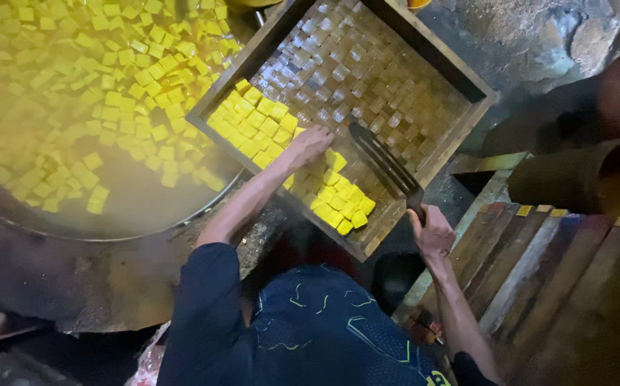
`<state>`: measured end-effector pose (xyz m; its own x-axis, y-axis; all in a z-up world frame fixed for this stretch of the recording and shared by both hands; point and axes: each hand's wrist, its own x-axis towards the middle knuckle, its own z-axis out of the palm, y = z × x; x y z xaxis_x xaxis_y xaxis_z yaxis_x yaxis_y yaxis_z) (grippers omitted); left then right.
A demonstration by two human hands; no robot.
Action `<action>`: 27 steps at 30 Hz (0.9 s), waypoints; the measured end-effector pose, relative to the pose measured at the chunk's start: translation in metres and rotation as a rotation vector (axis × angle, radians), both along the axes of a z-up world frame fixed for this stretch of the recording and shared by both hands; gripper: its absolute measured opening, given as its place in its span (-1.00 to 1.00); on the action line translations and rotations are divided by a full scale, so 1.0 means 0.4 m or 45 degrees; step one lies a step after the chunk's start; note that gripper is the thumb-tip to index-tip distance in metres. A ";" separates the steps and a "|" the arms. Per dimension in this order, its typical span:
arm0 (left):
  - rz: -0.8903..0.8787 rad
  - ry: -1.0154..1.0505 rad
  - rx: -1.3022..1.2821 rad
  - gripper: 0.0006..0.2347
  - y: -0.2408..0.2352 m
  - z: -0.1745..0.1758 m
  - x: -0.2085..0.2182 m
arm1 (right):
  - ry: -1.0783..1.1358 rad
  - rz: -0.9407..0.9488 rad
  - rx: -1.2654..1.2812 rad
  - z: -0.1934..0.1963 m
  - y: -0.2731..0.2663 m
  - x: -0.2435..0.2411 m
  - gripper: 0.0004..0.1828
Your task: The person uses a slotted metal scoop to transfer yellow tofu cubes from a large steaming pot into a rectangular wooden tray. The person repeatedly scoops the tofu and arranges the cubes in rows within the tray.
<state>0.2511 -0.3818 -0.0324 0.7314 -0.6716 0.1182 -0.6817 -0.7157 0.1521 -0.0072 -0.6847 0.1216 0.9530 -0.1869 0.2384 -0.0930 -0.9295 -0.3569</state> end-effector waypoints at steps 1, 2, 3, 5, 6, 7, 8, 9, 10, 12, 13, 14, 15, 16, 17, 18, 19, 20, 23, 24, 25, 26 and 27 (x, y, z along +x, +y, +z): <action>0.006 0.001 0.017 -0.67 -0.004 -0.008 -0.007 | 0.032 -0.018 -0.012 -0.004 0.004 -0.003 -0.69; 0.008 0.000 0.042 -0.67 0.002 -0.012 -0.013 | 0.061 -0.038 -0.024 -0.011 0.011 -0.004 -0.68; 0.015 -0.010 0.052 -0.67 -0.005 -0.012 -0.018 | 0.090 -0.058 -0.036 -0.018 0.018 -0.004 -0.67; 0.023 -0.039 0.063 -0.67 -0.011 0.002 -0.029 | 0.135 -0.038 -0.073 -0.032 0.024 0.018 -0.64; 0.034 -0.056 0.062 -0.67 -0.017 0.012 -0.046 | 0.162 -0.031 -0.089 -0.040 0.029 0.027 -0.63; 0.051 -0.073 0.054 -0.66 -0.016 0.023 -0.065 | 0.133 0.029 -0.074 -0.047 0.034 0.039 -0.63; 0.072 -0.079 0.037 -0.66 -0.009 0.034 -0.087 | 0.110 0.093 -0.057 -0.056 0.041 0.051 -0.63; 0.118 -0.089 -0.012 -0.66 0.003 0.045 -0.108 | 0.087 0.157 -0.040 -0.066 0.050 0.068 -0.63; 0.197 -0.090 -0.098 -0.66 0.018 0.057 -0.120 | 0.056 0.192 -0.102 -0.074 0.055 0.091 -0.64; 0.403 0.001 -0.276 -0.70 0.070 0.073 -0.140 | -0.001 0.261 -0.223 -0.093 0.069 0.134 -0.66; 0.488 -0.148 -0.458 -0.72 0.111 0.078 -0.146 | 0.004 0.296 -0.226 -0.103 0.078 0.150 -0.67; 0.573 -0.299 -0.641 -0.73 0.164 0.081 -0.154 | 0.009 0.334 -0.231 -0.112 0.085 0.161 -0.69; 0.689 -0.259 -0.643 -0.76 0.227 0.083 -0.163 | 0.014 0.372 -0.236 -0.118 0.091 0.164 -0.71; 0.816 -0.228 -0.645 -0.79 0.297 0.085 -0.169 | 0.007 0.392 -0.238 -0.121 0.095 0.175 -0.71; 1.084 -0.078 -0.613 -0.80 0.365 0.086 -0.199 | 0.000 0.412 -0.240 -0.121 0.098 0.190 -0.70; 1.049 -0.130 -0.844 -0.78 0.453 0.092 -0.255 | -0.011 0.438 -0.240 -0.117 0.100 0.197 -0.70; 1.398 0.190 -0.764 -0.76 0.530 0.096 -0.293 | -0.014 0.358 -0.211 -0.107 0.103 0.183 -0.69; 1.396 0.147 -0.759 -0.76 0.600 0.098 -0.338 | -0.019 0.287 -0.179 -0.092 0.104 0.167 -0.69; 1.418 0.007 -0.729 -0.75 0.794 0.099 -0.491 | -0.130 0.098 -0.078 -0.063 0.158 0.161 -0.67; 1.467 -0.049 -0.701 -0.75 0.852 0.098 -0.548 | -0.148 0.134 0.067 -0.064 0.206 0.174 -0.68; 1.362 -0.241 -0.695 -0.74 0.887 0.088 -0.575 | -0.157 0.169 0.212 -0.067 0.266 0.181 -0.68; 1.265 -0.429 -0.666 -0.73 0.911 0.082 -0.606 | -0.154 0.219 0.363 -0.076 0.337 0.197 -0.69; 1.592 -0.068 -0.485 -0.75 0.931 0.080 -0.639 | 0.005 0.245 0.590 -0.093 0.425 0.218 -0.70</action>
<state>-0.0043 -0.0094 -0.0003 0.8208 0.5361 0.1970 0.3972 -0.7836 0.4776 0.0800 -0.5148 0.0844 0.9813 -0.0929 0.1684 0.0626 -0.6739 -0.7362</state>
